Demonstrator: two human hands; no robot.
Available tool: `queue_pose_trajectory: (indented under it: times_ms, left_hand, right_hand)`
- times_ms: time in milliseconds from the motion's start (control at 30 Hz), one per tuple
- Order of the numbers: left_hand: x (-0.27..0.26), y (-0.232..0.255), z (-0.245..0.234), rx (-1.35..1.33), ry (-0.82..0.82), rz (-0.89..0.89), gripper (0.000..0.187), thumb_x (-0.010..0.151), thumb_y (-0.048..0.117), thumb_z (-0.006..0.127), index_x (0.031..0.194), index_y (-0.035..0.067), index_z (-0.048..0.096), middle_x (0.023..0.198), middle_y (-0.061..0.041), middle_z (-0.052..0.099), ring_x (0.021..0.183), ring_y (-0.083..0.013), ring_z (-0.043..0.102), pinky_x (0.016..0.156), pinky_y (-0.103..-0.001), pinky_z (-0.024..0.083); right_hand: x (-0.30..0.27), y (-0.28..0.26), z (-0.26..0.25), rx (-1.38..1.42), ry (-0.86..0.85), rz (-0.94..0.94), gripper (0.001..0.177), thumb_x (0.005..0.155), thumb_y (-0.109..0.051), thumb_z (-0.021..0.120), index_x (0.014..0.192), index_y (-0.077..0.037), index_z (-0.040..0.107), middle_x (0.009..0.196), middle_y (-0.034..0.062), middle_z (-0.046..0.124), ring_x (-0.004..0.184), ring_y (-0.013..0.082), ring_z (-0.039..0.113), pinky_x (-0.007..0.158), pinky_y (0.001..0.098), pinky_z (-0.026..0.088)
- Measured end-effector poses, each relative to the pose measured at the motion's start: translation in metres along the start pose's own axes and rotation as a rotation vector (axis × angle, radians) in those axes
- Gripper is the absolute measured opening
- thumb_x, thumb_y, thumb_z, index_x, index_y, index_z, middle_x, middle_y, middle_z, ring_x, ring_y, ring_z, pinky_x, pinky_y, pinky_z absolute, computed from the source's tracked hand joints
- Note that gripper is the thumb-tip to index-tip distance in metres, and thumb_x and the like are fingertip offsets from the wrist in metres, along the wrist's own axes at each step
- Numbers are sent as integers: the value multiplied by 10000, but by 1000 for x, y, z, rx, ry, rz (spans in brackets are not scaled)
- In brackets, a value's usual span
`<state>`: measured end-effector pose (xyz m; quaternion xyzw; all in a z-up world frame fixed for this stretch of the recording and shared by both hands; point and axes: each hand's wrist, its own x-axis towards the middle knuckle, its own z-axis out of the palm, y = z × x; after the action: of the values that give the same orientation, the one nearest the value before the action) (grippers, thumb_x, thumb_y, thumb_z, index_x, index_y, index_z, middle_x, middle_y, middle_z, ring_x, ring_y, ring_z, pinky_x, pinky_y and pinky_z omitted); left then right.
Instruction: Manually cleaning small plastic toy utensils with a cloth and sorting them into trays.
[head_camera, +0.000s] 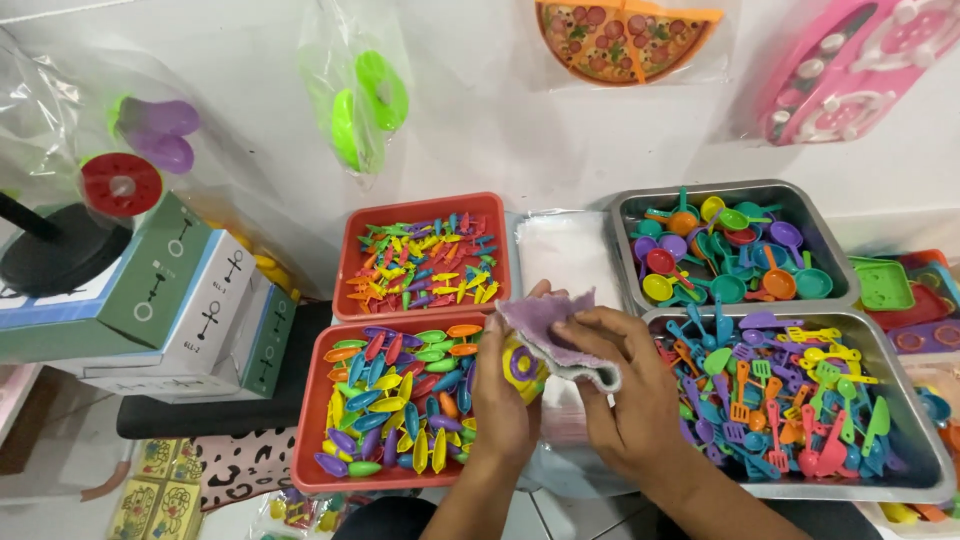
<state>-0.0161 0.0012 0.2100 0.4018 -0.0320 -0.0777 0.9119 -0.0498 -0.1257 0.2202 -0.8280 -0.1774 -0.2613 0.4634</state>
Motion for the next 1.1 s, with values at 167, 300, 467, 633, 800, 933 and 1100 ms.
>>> queue_pose_trajectory:
  times_ms: [167, 300, 467, 633, 800, 933, 1100]
  left_hand:
    - [-1, 0, 1, 19, -6, 65, 711, 1040, 430, 182, 1510, -41, 434, 1415, -205, 589, 1305, -280, 579, 1121, -408, 466]
    - [-1, -4, 0, 53, 32, 60, 710, 1036, 415, 140, 1513, -12, 448, 1429, -200, 595, 1308, -283, 589, 1129, -402, 471]
    - [-3, -19, -9, 172, -61, 221, 575, 1053, 293, 269, 1535, 5, 391, 1482, -209, 540, 1352, -276, 558, 1155, -384, 459]
    - [-4, -8, -1, 110, 3, 108, 735, 1030, 456, 86, 1542, 43, 416, 1493, -217, 538, 1358, -294, 555, 1162, -384, 444]
    - [4, -14, -15, -200, -61, 53, 734, 1067, 500, 186, 1551, -16, 383, 1481, -208, 488, 1363, -304, 498, 1048, -360, 496]
    - [-4, -1, -7, 192, 12, 115, 754, 1028, 528, 93, 1531, 85, 437, 1487, -212, 545, 1319, -302, 586, 1162, -397, 459]
    - [0, -9, -12, -64, -107, 160, 756, 1063, 527, 162, 1564, -1, 364, 1464, -179, 479, 1288, -212, 499, 1149, -324, 410]
  right_hand:
    - [-9, -3, 10, -30, -5, -5, 483, 781, -4, 609, 1258, -50, 667, 1360, 179, 553, 1156, 299, 674, 919, 339, 568]
    - [-19, -2, 17, -199, -3, -72, 530, 758, -34, 643, 1286, -78, 663, 1340, 217, 553, 1198, 337, 600, 986, 395, 534]
    - [-24, -13, 19, -239, -44, -170, 456, 789, -126, 676, 1238, -48, 673, 1269, 146, 621, 1184, 337, 614, 1117, 489, 464]
    - [-18, 1, 16, -223, -77, -180, 499, 761, -81, 654, 1259, -55, 659, 1222, 128, 636, 1157, 274, 626, 1229, 557, 357]
    - [-20, -14, 17, -51, -131, -203, 487, 762, -94, 649, 1242, -13, 662, 1259, 164, 643, 1199, 366, 640, 1142, 532, 464]
    - [-19, 4, 16, -150, -115, -206, 526, 789, -138, 634, 1310, -63, 641, 1269, 119, 658, 1200, 255, 650, 1252, 542, 344]
    - [-19, -16, 15, 8, -157, -184, 550, 723, -64, 604, 1265, 5, 670, 1292, 144, 668, 1198, 296, 658, 1216, 572, 381]
